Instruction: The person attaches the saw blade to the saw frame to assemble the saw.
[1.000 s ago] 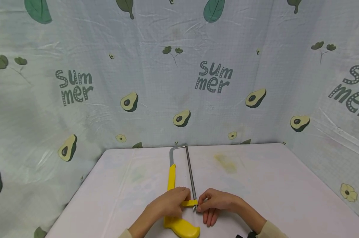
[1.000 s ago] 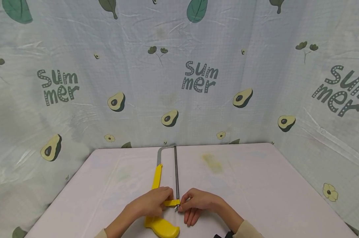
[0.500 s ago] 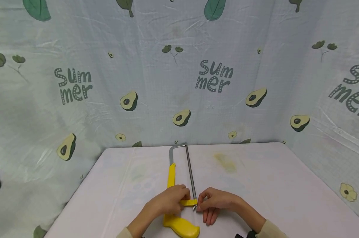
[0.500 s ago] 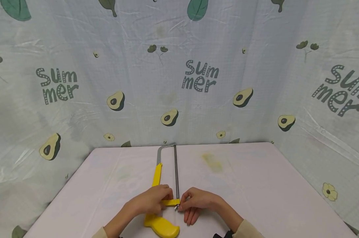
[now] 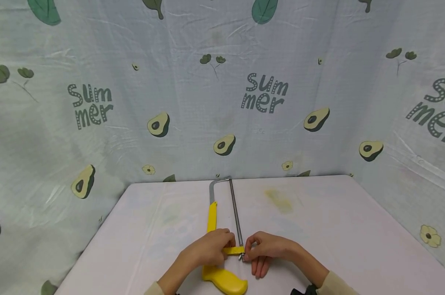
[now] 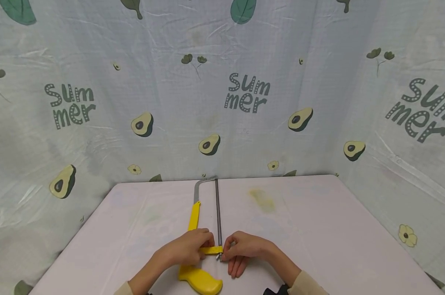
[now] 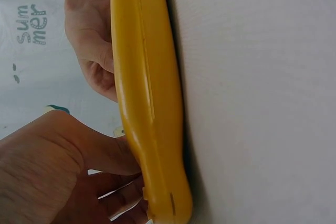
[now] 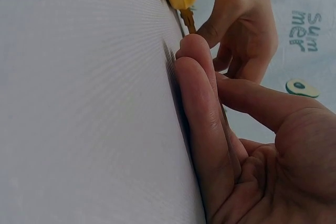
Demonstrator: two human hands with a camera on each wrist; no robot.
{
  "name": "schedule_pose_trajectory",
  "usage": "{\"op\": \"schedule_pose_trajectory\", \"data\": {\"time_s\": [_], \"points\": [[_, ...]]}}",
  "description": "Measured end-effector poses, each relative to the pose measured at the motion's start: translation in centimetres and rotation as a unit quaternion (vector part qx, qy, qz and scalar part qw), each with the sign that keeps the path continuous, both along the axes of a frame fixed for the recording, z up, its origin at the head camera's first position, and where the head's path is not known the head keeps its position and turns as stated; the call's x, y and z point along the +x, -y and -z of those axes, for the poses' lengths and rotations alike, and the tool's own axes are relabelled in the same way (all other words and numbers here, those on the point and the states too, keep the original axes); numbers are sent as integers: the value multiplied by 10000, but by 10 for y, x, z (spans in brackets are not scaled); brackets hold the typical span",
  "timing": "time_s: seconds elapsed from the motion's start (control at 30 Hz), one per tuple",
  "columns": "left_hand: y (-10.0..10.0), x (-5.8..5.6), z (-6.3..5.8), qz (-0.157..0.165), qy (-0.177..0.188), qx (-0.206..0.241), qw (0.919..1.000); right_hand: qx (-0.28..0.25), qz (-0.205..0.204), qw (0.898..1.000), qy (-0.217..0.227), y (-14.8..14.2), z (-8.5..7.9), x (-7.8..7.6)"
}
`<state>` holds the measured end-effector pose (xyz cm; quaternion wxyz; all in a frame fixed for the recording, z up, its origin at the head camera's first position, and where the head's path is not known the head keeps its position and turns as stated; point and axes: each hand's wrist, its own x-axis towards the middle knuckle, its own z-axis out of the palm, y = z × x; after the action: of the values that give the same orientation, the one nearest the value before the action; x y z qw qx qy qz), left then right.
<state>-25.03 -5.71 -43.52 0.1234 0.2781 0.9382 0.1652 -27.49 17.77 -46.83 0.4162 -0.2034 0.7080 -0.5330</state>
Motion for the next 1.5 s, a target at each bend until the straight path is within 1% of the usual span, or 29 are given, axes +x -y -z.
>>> {"op": "schedule_pose_trajectory", "data": {"time_s": [0.17,0.53,0.83,1.1,1.33,1.5], "points": [[-1,-1,0,23,-80,-66,9999,35,18,10000,-51,-2,0,-1],[-1,-1,1,-43,-24,-81,10000,80,-5,9999,-62,-2,-1,-1],[-2,-2,-1,-100,10,-92,9999,144,11,9999,-92,-1,-3,-3],[-1,-1,-1,-80,-66,-96,9999,150,28,9998,-110,-1,-5,-2],[-1,1,1,-142,62,-136,9998,88,-12,9999,-65,0,-3,0],[-1,1,1,-146,38,-148,9998,89,26,9999,-57,0,-1,0]]}}
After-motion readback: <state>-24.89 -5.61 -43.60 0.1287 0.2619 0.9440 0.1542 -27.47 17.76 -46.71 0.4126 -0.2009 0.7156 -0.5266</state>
